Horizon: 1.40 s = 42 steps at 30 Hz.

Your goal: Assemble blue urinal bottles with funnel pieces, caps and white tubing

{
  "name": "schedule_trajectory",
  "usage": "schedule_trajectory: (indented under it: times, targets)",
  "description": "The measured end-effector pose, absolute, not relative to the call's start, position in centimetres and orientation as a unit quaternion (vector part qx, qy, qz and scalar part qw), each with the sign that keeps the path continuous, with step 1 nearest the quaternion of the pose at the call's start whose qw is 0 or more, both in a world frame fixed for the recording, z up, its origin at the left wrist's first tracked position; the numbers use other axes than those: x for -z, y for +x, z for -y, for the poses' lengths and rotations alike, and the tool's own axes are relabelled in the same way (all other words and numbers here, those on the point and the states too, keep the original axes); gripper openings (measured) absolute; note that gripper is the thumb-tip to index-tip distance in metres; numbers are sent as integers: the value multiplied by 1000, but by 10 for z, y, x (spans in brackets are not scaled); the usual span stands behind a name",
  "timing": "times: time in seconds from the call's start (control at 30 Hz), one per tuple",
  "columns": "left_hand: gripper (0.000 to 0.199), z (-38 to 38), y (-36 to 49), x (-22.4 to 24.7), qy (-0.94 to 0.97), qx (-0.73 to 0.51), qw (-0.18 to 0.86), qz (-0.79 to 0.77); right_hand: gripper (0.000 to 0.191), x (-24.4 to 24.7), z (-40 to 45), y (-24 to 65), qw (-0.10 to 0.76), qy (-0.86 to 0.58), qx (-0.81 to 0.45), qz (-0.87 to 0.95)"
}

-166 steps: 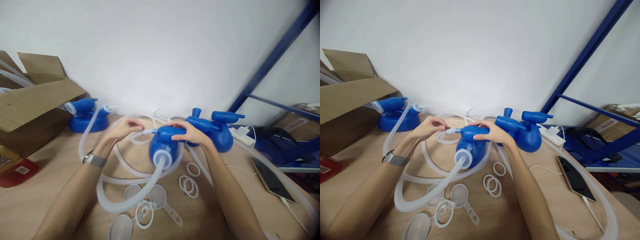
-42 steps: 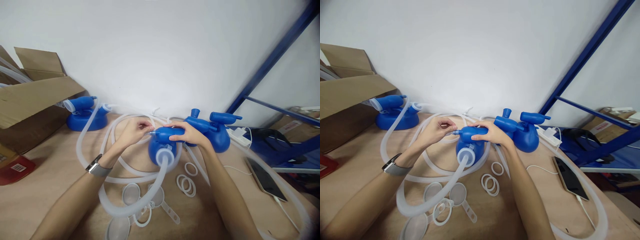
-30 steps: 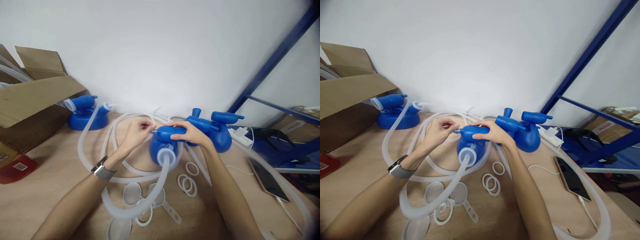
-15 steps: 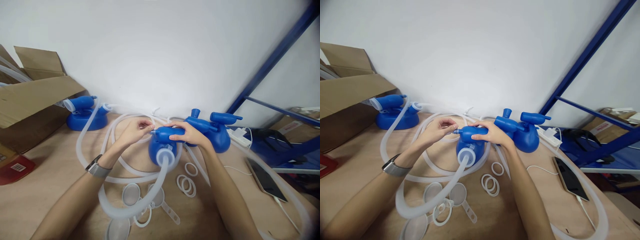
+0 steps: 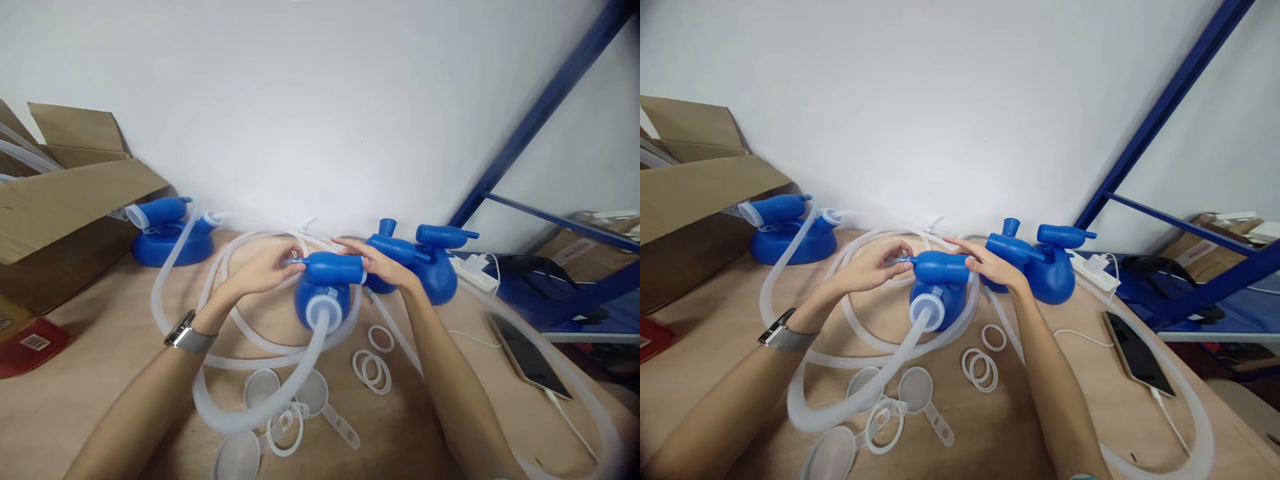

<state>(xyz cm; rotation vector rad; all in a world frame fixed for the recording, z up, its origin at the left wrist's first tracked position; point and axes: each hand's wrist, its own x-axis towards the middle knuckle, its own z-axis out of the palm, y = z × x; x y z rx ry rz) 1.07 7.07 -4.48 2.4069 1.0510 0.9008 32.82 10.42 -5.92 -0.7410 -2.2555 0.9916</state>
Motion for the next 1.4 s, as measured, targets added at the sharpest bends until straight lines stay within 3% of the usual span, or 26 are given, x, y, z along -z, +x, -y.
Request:
schedule_trajectory:
  times: [0.1, 0.23, 0.43, 0.6, 0.73, 0.87, 1.03, 1.17, 1.4]
  targets:
    - [30, -75, 2, 43, 845, -327, 212, -367, 98, 77, -112, 324, 280, -266, -416, 823]
    - [30, -80, -8, 43, 838, -327, 230, -370, 110, 97, -118, 308, 296, -217, -474, 800]
    - [48, -88, -27, 42, 801, -333, 251, -429, 112, 114, -125, 305, 267, -249, -464, 807]
    - [54, -102, -64, 41, 757, -386, 193, -491, 96, 140, -130, 307, 110, -369, -353, 853]
    - [57, -113, -98, 46, 711, -409, 117, -559, 71, 152, -132, 298, 70, -381, -263, 884]
    - [60, -118, -122, 52, 674, -436, 85, -591, 68, 143, -129, 289, 34, -389, -252, 885]
    - [60, -115, -130, 47, 678, -427, 80, -593, 69, 106, -99, 282, 35, -390, -325, 861]
    - [55, -112, -113, 36, 733, -380, 78, -558, 84, 83, -52, 265, -15, -335, -385, 860]
    - [77, -43, -36, 21, 786, -254, 3, -564, 90, 108, -13, 229, -5, -244, -321, 915]
